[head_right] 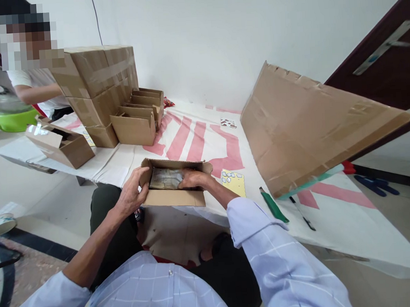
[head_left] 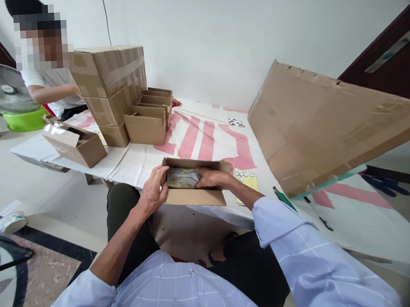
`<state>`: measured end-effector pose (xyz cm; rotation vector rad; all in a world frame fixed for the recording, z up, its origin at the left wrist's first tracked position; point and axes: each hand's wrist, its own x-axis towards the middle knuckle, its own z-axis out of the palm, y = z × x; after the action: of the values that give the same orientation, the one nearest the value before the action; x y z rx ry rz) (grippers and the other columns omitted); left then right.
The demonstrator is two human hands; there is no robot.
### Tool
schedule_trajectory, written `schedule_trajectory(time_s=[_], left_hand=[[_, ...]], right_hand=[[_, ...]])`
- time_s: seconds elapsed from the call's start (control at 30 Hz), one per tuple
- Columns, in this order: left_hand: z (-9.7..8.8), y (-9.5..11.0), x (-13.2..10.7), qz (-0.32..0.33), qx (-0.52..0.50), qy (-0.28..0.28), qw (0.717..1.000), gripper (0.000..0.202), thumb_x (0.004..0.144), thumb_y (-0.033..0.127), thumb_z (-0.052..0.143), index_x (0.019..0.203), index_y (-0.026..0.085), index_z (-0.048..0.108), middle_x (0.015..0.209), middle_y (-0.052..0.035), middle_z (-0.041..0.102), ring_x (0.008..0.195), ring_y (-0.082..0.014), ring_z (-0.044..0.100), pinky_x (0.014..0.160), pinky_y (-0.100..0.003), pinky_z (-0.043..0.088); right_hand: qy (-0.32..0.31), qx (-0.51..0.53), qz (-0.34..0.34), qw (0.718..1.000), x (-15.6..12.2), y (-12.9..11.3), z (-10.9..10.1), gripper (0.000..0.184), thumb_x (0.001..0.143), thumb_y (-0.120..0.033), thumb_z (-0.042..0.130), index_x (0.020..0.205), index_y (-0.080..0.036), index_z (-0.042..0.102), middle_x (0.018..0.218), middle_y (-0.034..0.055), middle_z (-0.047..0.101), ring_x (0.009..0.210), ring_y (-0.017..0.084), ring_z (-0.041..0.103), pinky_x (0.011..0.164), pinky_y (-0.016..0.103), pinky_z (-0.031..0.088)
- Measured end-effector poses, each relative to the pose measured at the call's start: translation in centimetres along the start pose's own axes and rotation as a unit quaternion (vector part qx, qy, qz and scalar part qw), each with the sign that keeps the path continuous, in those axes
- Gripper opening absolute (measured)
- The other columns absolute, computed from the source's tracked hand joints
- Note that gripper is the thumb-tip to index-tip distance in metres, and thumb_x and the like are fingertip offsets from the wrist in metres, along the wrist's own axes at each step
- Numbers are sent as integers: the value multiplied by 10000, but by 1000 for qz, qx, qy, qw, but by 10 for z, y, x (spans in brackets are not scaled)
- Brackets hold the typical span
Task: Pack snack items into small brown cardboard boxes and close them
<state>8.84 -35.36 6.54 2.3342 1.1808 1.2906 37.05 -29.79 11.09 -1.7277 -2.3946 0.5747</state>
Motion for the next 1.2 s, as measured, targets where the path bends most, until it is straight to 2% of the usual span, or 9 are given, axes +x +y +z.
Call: schedule_trajectory(time_s=[0.07,0.2,0.33,0.6,0.7,0.77,0.83,1.0,1.2], left_hand=[[1,-1,4,0,-8,9,1000,582,944,61,526,1502,227,514,1469,-160,625,1414,-289,616,1202,-483,537],[4,-5,12,-3,-25,14,1000,595,912,56,540,1488,205,535,1433,-161,648,1324,-275,657,1090,-418,601],[6,-10,20,-21,-47,-5,999,598,899,86,553,1486,202,553,1429,-159,651,1228,-255,682,900,-337,641],[9,-23,40,-58,-72,-23,995,586,879,149,586,1464,181,589,1406,-148,668,1060,-229,677,786,-302,600],[10,-26,47,-79,-78,-31,993,570,863,151,592,1432,183,607,1353,-129,688,897,-190,657,754,-303,567],[11,-28,52,-99,-79,-31,991,534,865,154,587,1397,186,617,1218,-98,715,793,-173,621,734,-311,537],[13,-31,58,-124,-78,-32,989,490,872,158,578,1359,194,622,1030,-50,704,714,-171,578,713,-321,502],[25,-52,92,-183,-63,-26,981,485,823,123,594,1302,199,620,767,22,575,665,-201,534,702,-338,450],[48,-89,165,-213,-107,-2,971,501,725,75,632,1203,224,628,869,-1,607,804,-225,575,806,-356,488]], right_hand=[[-62,35,20,997,-3,0,-7,424,758,-206,852,1175,-154,801,966,50,835,780,228,757,688,276,547],[-78,104,13,991,-8,3,-19,626,679,-138,769,1305,-152,788,1155,83,829,972,285,751,780,291,557],[-63,155,-13,986,-7,12,-17,777,643,-127,713,1419,-137,753,1249,103,815,1002,275,730,813,291,546],[-65,208,-81,973,5,30,-25,717,649,-101,681,1351,-167,811,1232,54,832,959,237,751,777,269,543],[-5,191,-96,977,9,27,-22,465,737,-132,754,1181,-204,870,1165,51,856,1000,250,765,893,314,568],[50,178,-98,978,12,23,-17,267,809,-167,761,1036,-225,889,1103,51,868,1010,258,777,951,348,570],[110,169,-90,975,14,21,-15,171,866,-192,737,934,-243,886,1034,45,872,995,258,786,974,368,569],[257,188,-70,945,11,23,-36,143,877,-247,728,858,-234,870,944,45,859,921,241,777,901,354,568],[412,273,-78,866,-19,28,-91,276,884,-430,705,883,-185,834,766,17,760,707,186,658,670,303,533]])
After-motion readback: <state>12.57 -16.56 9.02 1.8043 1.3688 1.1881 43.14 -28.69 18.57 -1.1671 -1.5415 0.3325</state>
